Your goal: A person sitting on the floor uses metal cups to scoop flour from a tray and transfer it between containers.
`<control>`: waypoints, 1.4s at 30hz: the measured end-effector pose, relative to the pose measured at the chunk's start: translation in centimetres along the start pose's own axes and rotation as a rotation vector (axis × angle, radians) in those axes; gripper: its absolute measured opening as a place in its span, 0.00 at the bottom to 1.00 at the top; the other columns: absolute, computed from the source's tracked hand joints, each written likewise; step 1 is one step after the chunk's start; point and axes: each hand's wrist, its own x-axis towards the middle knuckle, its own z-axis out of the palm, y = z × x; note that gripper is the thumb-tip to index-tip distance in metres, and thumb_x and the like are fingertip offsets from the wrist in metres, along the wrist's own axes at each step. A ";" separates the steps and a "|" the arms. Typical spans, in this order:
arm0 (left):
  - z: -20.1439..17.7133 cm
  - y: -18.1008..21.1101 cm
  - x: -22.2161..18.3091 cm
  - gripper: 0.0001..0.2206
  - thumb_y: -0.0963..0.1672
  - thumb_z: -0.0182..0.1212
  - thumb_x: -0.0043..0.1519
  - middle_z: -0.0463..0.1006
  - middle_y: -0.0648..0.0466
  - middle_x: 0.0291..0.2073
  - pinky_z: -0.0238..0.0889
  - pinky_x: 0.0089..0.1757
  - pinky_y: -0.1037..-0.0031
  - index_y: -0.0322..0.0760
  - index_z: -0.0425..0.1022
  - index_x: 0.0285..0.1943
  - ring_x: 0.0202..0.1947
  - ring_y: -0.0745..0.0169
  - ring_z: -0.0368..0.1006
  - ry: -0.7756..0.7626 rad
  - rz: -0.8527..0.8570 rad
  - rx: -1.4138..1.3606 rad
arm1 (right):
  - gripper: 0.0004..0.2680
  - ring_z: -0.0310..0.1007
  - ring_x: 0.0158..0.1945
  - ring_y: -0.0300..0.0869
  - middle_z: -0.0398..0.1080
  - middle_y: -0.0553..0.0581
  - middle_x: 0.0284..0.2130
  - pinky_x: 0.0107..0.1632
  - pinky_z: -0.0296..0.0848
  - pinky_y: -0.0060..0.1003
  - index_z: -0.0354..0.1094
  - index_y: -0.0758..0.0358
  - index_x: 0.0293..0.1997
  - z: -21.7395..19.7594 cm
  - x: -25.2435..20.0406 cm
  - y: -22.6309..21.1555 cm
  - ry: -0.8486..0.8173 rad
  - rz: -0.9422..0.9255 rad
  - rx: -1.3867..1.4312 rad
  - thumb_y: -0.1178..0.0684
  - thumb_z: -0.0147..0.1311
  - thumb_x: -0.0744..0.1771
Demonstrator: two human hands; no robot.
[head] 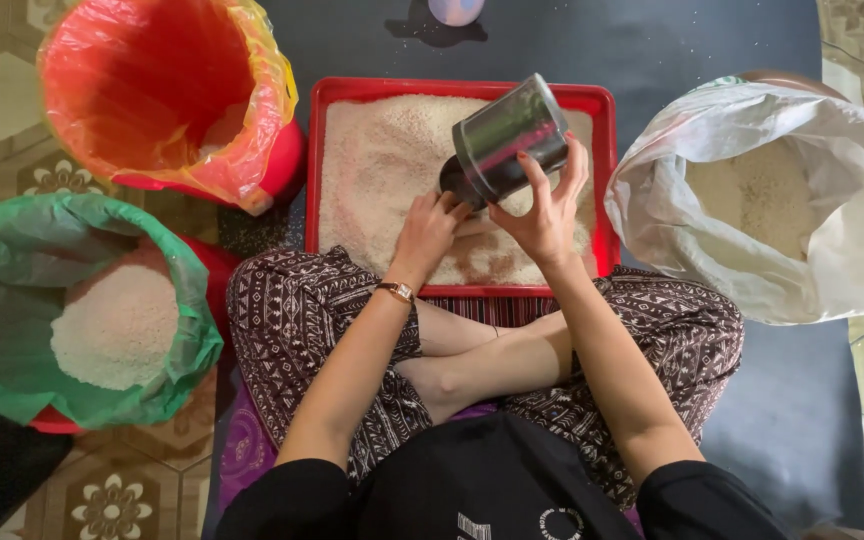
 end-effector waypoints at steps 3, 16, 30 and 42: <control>-0.5 0.1 0.0 0.06 0.42 0.57 0.63 0.70 0.58 0.39 0.64 0.42 0.69 0.48 0.78 0.45 0.41 0.57 0.69 -0.042 -0.049 -0.063 | 0.36 0.44 0.70 0.73 0.42 0.76 0.68 0.64 0.62 0.70 0.64 0.53 0.65 0.1 0.1 1.5 0.024 -0.067 -0.086 0.55 0.82 0.52; 2.4 -1.0 -2.9 0.26 0.51 0.77 0.49 0.68 0.50 0.39 0.66 0.46 0.58 0.42 0.63 0.46 0.44 0.45 0.71 -0.130 -0.410 -0.128 | 0.37 0.35 0.71 0.67 0.34 0.66 0.69 0.55 0.74 0.71 0.53 0.46 0.69 0.3 -2.5 5.9 -0.314 0.477 -0.353 0.52 0.74 0.54; 4.0 -0.9 -2.3 0.18 0.46 0.74 0.50 0.70 0.56 0.39 0.67 0.43 0.62 0.48 0.75 0.48 0.43 0.51 0.73 -0.047 -0.045 -0.115 | 0.36 0.34 0.72 0.65 0.32 0.64 0.70 0.55 0.73 0.69 0.52 0.42 0.69 0.4 -3.6 6.6 -0.288 0.550 -0.307 0.49 0.72 0.55; 5.2 -5.4 3.7 0.16 0.48 0.70 0.57 0.70 0.55 0.38 0.66 0.39 0.64 0.54 0.77 0.53 0.39 0.54 0.71 0.148 -0.068 0.114 | 0.38 0.35 0.72 0.67 0.32 0.66 0.70 0.56 0.73 0.69 0.50 0.43 0.70 0.5 -3.0 6.6 -0.301 0.555 -0.321 0.49 0.73 0.55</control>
